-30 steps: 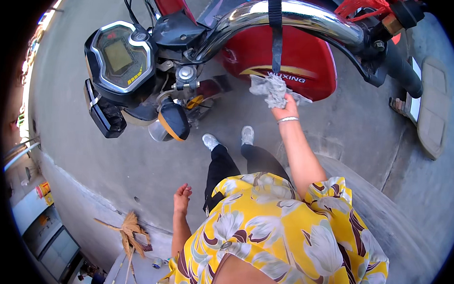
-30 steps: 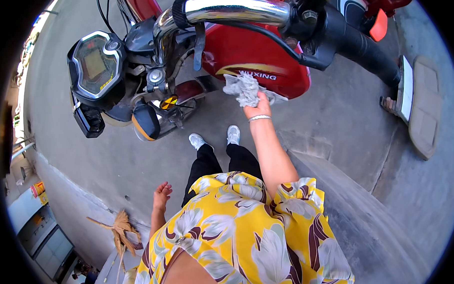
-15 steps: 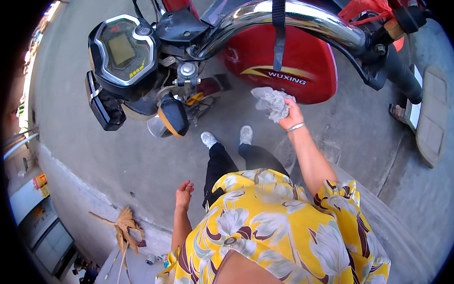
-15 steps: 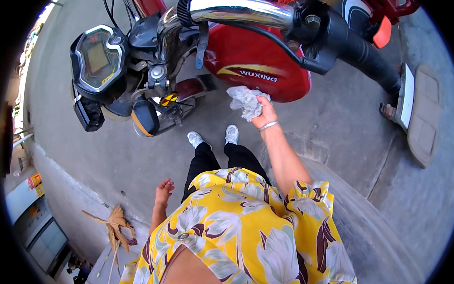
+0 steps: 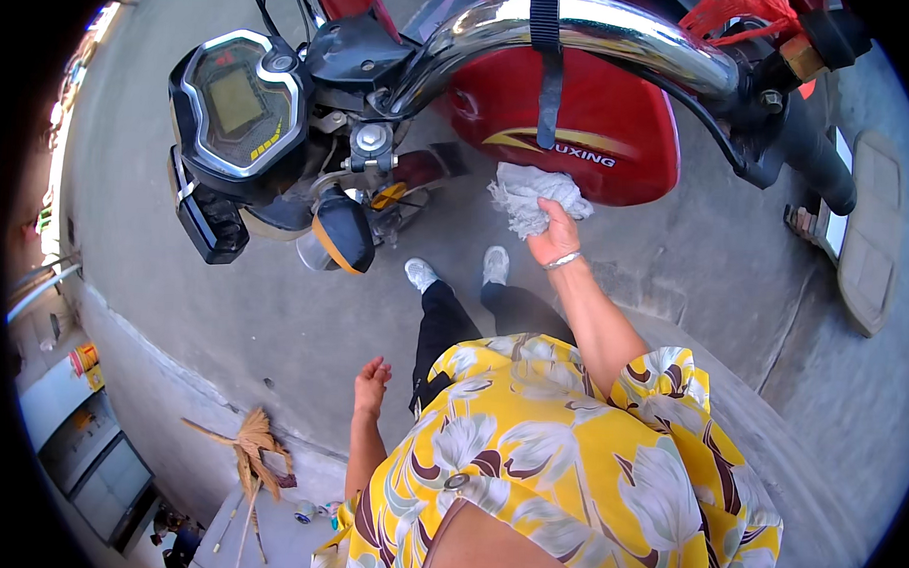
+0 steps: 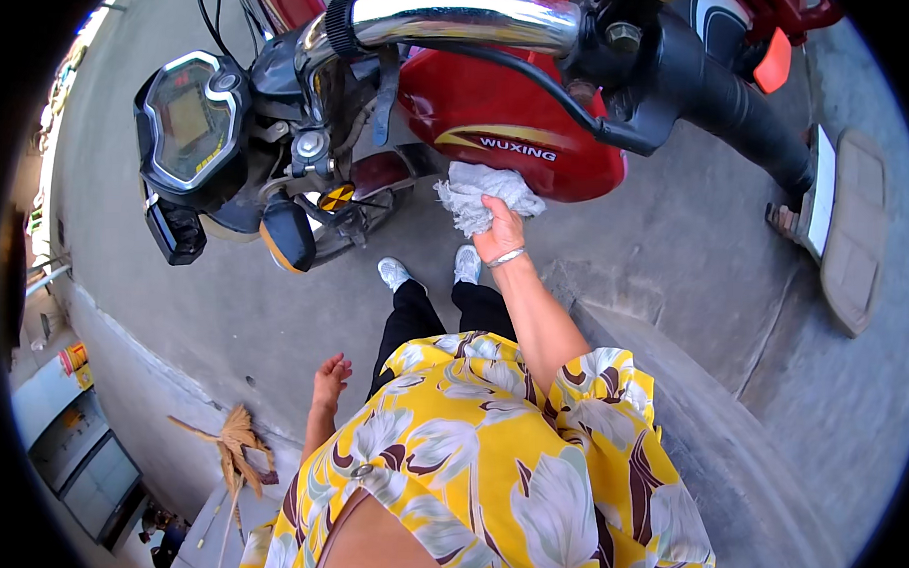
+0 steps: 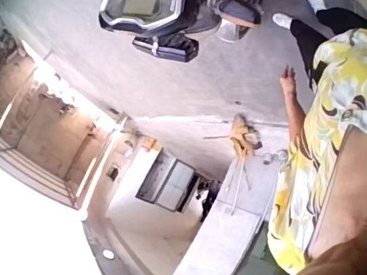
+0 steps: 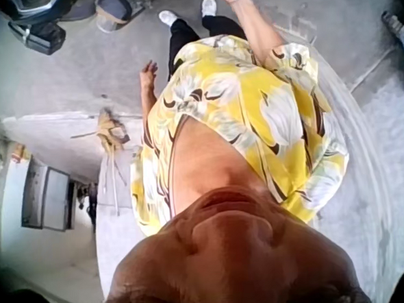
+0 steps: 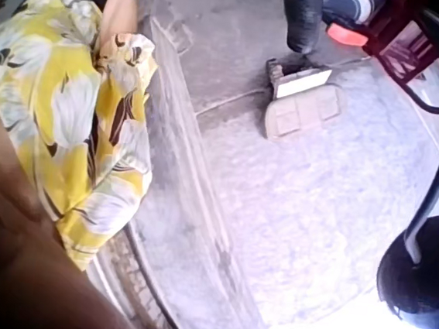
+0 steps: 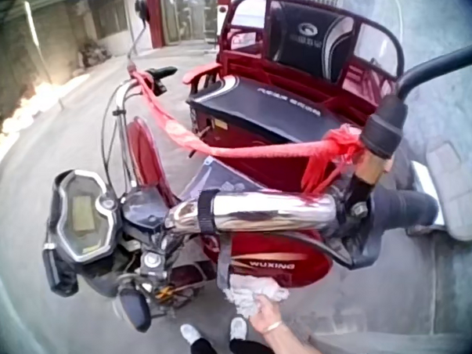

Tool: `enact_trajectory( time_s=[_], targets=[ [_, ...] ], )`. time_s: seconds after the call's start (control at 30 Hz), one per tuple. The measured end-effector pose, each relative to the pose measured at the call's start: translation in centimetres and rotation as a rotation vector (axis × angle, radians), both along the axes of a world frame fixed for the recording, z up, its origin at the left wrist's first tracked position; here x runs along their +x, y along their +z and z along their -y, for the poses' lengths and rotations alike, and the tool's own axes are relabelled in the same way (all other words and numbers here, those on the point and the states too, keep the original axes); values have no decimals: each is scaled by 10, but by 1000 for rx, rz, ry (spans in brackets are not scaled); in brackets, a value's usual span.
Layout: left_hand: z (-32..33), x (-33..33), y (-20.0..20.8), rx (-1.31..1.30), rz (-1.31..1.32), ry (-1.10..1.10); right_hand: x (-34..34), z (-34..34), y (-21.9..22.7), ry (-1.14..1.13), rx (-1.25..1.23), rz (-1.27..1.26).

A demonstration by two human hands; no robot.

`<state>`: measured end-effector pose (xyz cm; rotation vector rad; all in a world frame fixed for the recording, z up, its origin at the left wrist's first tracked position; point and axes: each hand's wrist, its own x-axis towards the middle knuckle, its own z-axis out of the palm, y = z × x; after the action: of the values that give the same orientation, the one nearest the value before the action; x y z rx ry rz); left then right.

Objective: The person wipes the rearview mirror, handles, dashboard, and body of a red three-wheeled vehicle with a cloth.

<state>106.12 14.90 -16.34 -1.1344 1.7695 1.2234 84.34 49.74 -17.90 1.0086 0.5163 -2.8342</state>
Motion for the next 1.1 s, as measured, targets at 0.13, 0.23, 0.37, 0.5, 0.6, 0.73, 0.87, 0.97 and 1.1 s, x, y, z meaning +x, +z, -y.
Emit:
enact_trajectory(
  time_s=[0.13,0.23,0.37,0.5,0.6,0.73,0.87,0.97,1.1],
  targets=[
    [2,-8,-5,11,4,-53,1,-8,23,41,-100,-16],
    [-1,-19,-2,8,0,-93,4,-11,19,73,-86,-16],
    [-6,-32,1,23,-16,-131,9,-18,2,216,175,7],
    [-8,-37,4,44,-55,-149,21,-28,-16,256,257,80],
    [-7,-33,2,38,-62,-125,28,-34,-28,174,198,208],
    [-4,-18,3,16,-21,-80,30,-33,-17,219,276,189],
    [0,-6,-5,9,12,-88,14,-18,-7,225,198,2],
    [-2,-6,-2,14,14,-63,4,-8,16,96,106,-14],
    [-3,-12,-1,10,-14,-50,-1,-2,27,22,-30,-31]
  ],
)
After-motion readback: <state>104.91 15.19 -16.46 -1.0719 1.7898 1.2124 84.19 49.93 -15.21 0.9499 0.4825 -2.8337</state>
